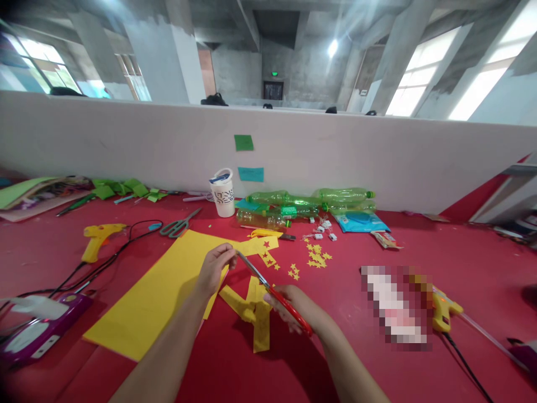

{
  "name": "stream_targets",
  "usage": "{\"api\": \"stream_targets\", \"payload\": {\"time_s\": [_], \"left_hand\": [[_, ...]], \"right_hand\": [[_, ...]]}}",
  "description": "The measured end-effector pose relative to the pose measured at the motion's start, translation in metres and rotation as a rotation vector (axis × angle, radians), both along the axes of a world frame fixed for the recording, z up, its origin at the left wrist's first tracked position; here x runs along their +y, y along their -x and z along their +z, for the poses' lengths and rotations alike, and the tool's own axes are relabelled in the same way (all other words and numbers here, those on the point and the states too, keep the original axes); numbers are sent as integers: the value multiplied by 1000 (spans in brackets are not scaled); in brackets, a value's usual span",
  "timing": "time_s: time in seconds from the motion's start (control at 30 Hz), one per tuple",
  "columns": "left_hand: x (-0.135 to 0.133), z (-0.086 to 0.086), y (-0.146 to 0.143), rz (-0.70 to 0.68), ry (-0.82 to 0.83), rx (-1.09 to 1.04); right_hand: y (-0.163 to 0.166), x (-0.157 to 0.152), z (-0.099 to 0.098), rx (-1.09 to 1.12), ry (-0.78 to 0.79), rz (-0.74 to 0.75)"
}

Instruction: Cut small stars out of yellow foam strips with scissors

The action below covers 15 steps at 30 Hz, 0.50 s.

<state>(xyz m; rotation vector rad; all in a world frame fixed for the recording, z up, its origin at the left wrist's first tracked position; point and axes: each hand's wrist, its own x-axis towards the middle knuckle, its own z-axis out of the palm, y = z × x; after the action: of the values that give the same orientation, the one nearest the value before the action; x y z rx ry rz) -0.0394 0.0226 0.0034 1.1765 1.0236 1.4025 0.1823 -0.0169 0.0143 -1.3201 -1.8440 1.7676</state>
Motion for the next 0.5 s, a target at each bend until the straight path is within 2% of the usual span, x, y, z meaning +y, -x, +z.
{"api": "stream_targets", "payload": {"time_s": [0.37, 0.5], "left_hand": [[-1, -3, -2, 7, -26, -39], [-1, -3, -4, 3, -48, -48]], "right_hand": [[6, -1, -12, 97, -27, -15], [9, -4, -10, 155, -25, 4]]}}
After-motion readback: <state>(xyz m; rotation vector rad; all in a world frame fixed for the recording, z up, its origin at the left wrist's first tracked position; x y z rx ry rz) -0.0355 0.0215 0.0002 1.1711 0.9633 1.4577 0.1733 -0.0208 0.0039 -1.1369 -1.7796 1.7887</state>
